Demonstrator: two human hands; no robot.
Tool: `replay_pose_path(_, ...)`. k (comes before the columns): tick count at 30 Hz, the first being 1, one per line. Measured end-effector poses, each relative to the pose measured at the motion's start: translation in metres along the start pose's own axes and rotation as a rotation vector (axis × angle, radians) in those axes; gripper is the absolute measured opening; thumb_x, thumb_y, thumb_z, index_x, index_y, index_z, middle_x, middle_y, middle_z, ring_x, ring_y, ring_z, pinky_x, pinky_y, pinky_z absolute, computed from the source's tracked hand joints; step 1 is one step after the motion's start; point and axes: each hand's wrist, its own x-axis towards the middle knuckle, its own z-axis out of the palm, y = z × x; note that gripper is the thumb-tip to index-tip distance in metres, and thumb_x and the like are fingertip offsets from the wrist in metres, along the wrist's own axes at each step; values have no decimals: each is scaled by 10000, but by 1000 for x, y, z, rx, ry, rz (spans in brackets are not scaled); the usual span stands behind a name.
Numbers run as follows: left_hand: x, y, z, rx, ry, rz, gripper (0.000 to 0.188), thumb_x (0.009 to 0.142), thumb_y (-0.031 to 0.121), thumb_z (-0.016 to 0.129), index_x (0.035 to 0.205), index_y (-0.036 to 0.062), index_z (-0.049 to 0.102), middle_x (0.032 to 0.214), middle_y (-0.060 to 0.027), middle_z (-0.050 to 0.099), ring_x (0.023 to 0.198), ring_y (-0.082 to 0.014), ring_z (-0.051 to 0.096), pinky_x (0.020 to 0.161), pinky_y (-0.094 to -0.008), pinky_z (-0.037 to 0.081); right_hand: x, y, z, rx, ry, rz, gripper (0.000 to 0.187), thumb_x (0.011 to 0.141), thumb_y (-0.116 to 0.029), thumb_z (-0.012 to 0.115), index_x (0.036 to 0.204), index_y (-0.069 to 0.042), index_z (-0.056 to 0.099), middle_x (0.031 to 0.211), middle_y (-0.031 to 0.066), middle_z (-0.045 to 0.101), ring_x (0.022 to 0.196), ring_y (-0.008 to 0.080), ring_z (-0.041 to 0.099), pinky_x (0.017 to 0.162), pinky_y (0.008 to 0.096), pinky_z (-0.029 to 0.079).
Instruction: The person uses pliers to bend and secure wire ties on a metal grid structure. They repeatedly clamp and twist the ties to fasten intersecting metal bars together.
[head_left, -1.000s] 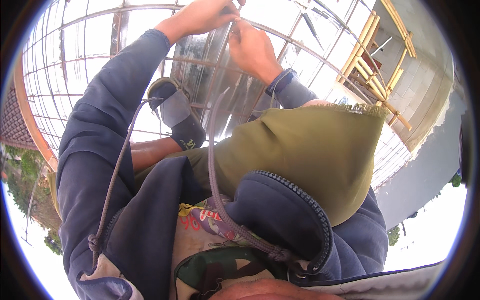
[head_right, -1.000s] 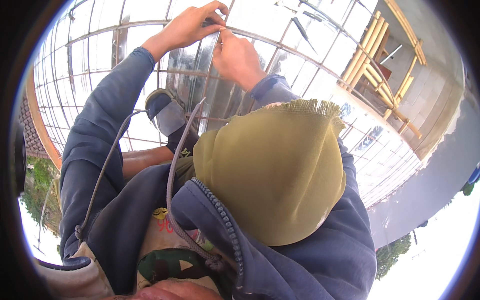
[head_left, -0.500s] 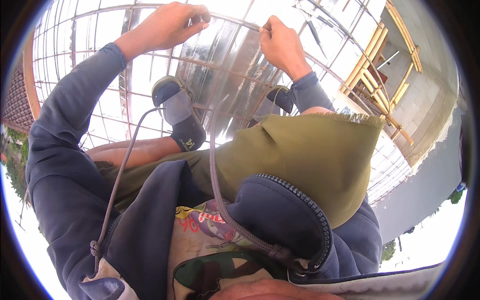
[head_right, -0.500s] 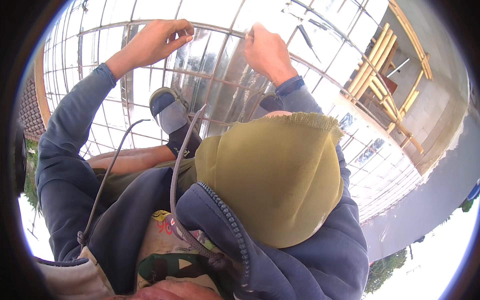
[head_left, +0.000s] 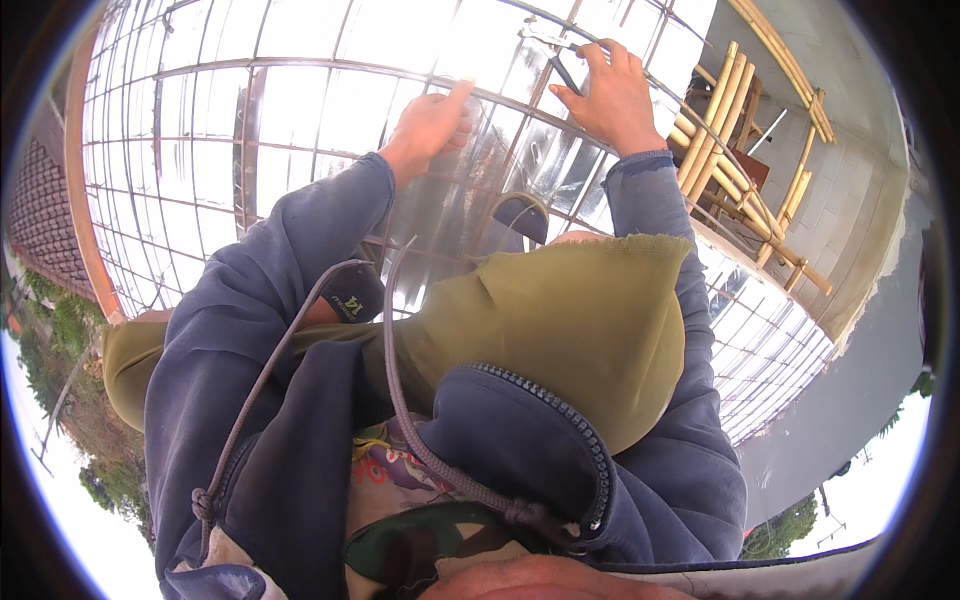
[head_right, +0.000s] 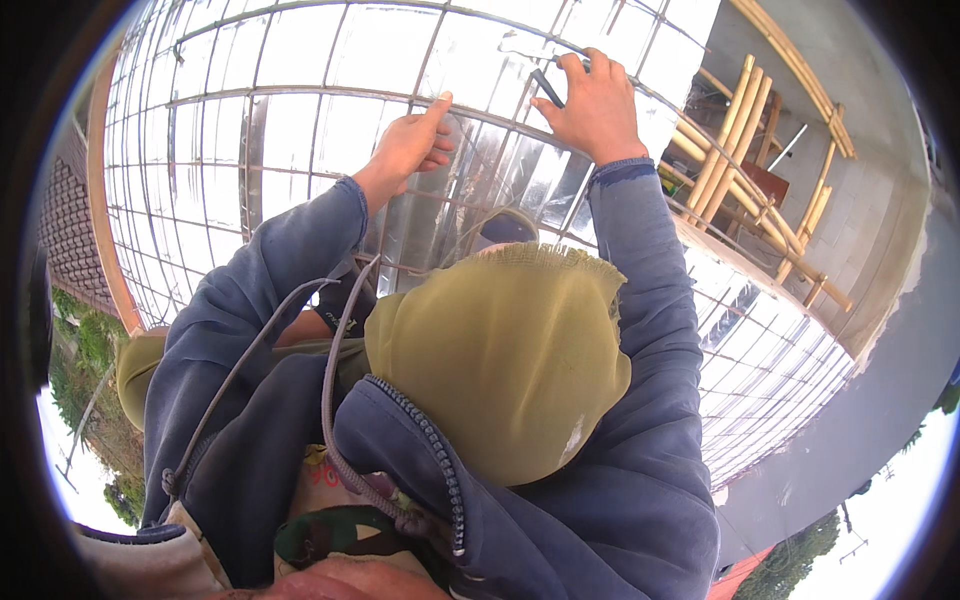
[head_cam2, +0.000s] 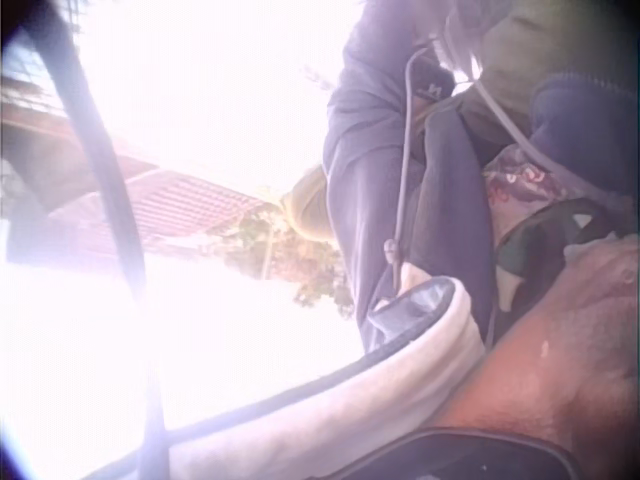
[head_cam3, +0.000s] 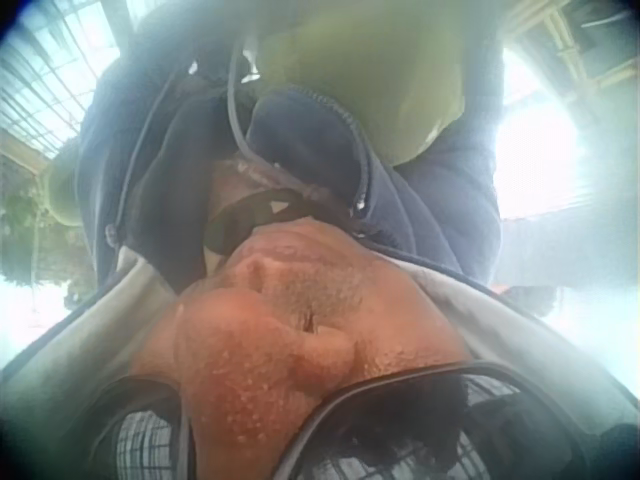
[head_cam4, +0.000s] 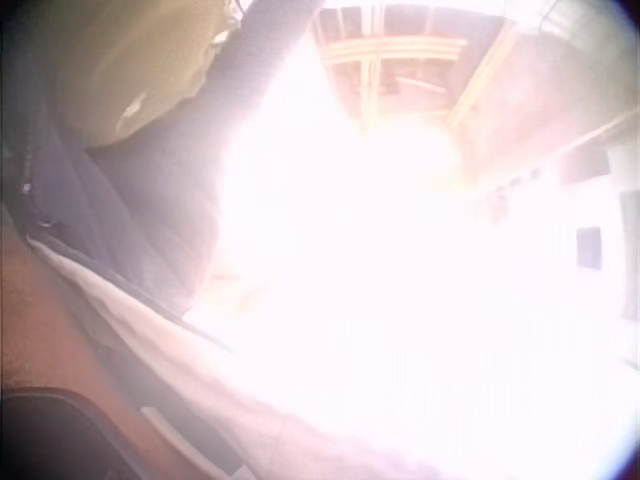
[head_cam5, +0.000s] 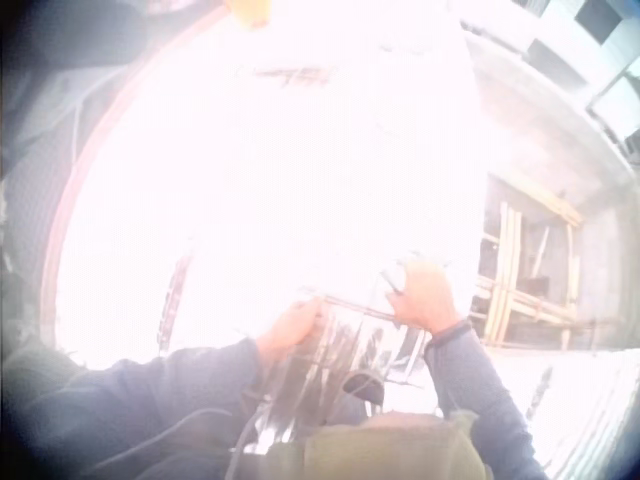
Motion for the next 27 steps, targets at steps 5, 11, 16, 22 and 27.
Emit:
replay_pose_path(5,15,-13,28,-307,166,117,435,1062,417,665,1132,-12,662,1024,-124,748,827,-186,730,758,-303,586,13,5,1,-267,-245,-93,365,827,-297,795,1162,-152,776,1449,179,561,1236,333,572,959,547,487)
replay_pose_path(11,-3,-19,63,-707,230,134,286,1117,306,558,1096,26,613,839,-64,623,695,-150,623,652,-310,514,-2,16,29,98,-15,-215,183,839,-207,749,984,-100,720,1486,183,530,1309,393,520,1059,566,423)
replay_pose_path(16,-10,-13,72,-867,211,76,273,1161,353,488,1094,101,568,767,6,477,574,-106,381,542,-301,353,-2,6,34,271,-107,-236,232,837,-200,740,1053,-116,730,1451,177,553,1328,365,511,1081,568,382)
replay_pose_path(22,7,-10,82,-1131,287,109,275,1170,352,442,1036,132,537,769,13,486,569,-102,389,538,-296,345,15,-20,6,655,-194,5,266,997,-282,743,1006,-28,665,1207,171,609,1076,357,606,875,447,491)
replay_pose_path(27,2,-3,86,-1236,213,19,228,1167,341,461,1036,161,513,799,15,529,606,-107,478,555,-273,421,39,-52,-37,165,-415,-170,242,1034,-226,693,1127,-12,758,1198,147,682,1005,344,701,898,445,556)
